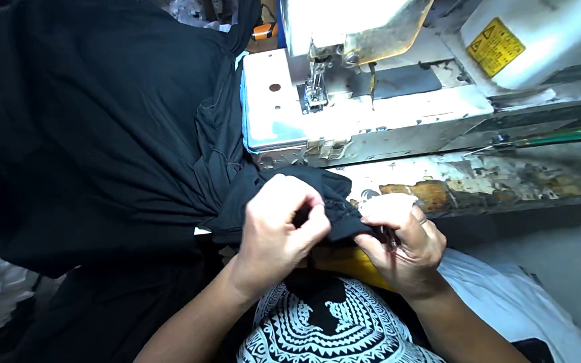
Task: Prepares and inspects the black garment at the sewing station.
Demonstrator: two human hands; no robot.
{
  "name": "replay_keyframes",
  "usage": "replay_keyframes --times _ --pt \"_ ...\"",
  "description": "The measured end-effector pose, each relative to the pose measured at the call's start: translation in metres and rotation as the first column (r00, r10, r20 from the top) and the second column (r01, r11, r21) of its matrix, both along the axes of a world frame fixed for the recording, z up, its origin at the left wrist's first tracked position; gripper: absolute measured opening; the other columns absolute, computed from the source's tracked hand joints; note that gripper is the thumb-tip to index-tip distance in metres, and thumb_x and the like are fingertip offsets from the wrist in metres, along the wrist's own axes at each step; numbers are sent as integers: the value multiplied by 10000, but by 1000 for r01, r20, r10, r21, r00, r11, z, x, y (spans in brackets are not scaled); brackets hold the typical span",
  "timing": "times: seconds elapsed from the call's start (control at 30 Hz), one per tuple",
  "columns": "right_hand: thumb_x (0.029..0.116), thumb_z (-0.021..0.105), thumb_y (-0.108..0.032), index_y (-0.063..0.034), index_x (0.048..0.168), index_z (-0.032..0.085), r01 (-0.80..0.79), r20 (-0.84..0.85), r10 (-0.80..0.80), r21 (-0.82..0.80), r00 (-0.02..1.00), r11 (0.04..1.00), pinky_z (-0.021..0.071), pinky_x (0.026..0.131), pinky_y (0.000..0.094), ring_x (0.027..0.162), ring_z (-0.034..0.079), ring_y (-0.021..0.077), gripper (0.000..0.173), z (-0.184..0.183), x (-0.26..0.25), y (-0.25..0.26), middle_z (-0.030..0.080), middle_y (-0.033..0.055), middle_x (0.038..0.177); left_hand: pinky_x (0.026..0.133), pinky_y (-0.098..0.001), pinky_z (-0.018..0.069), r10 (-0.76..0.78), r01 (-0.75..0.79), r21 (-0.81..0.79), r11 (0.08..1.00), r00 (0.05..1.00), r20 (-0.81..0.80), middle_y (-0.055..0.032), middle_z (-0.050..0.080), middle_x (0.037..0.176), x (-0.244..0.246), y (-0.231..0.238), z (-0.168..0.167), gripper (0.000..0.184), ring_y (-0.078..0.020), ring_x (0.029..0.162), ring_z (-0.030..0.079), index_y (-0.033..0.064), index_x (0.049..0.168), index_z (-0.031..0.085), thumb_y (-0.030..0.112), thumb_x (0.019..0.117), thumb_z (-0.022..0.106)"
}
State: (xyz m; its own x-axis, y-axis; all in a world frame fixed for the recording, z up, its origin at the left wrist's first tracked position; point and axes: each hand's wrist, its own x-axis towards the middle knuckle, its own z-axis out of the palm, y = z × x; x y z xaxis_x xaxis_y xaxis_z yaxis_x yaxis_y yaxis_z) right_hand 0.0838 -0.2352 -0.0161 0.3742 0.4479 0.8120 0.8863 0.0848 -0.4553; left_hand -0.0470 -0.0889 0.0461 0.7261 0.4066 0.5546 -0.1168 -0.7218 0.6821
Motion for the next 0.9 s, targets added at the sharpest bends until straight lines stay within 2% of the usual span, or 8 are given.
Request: replay_keyframes --times 0.17,0.3,0.43,0.67,0.73,0.8,0.87,0.9 --pt "973 646 -258 -89 961 601 -4 -32 3 -9 999 1000 452 787 115 849 607 35 175 -1 1 2 638 52 867 711 -179 536 4 0 -147 989 1000 31 14 652 844 -10 -1 6 45 -40 818 632 69 823 661 25 817 672" --pt "963 660 -243 -93 971 598 -10 -43 10 3 999 1000 461 818 116 895 621 29 163 -1 -2 3 649 45 887 836 -210 558 -27 28 59 998 999 -24 -43 729 935 -3 -8 -6 86 -79 938 676 23 917 757 68 905 685" --pt "953 659 -229 -90 951 603 5 -22 -6 -10 1000 1000 459 838 105 903 624 22 149 1 -4 2 647 43 866 735 -211 525 0 4 215 977 1000 -16 -58 717 849 8 -12 -13 113 -104 840 662 32 833 741 57 890 648" --pt "971 645 -253 -92 956 594 -2 -30 2 -12 1000 1000 459 823 121 885 621 37 170 -2 -3 3 641 46 862 679 -158 539 -34 40 -196 980 999 31 1 655 840 -5 3 2 44 -28 775 630 46 826 670 7 811 656" --pt "969 646 -253 -91 960 593 -4 -36 4 -10 999 1000 460 821 121 887 622 34 171 -3 -3 3 646 47 869 709 -194 566 -171 167 -468 868 985 34 -4 701 882 -5 2 2 90 -44 792 667 53 857 678 -13 854 617" --pt "971 647 -250 -93 967 592 -11 -39 11 -7 999 1000 460 827 116 892 620 26 166 -3 -3 2 648 43 887 763 -229 585 -324 288 -725 626 941 94 -39 744 927 -3 4 0 146 -76 816 704 66 894 664 -23 935 555" --pt "977 646 -249 -95 973 590 -14 -34 14 -6 999 1000 456 833 112 898 615 21 164 -4 -3 0 644 38 899 719 -217 570 -408 312 -841 441 905 122 -55 742 852 -1 6 0 182 -78 749 700 78 886 642 -11 975 509" --pt "977 645 -246 -94 973 592 -8 -27 8 -4 1000 1000 455 833 109 894 614 21 160 -4 -2 -1 642 36 894 684 -197 558 -439 307 -843 442 893 95 -34 722 796 -2 7 0 178 -58 708 681 81 887 640 2 983 512"
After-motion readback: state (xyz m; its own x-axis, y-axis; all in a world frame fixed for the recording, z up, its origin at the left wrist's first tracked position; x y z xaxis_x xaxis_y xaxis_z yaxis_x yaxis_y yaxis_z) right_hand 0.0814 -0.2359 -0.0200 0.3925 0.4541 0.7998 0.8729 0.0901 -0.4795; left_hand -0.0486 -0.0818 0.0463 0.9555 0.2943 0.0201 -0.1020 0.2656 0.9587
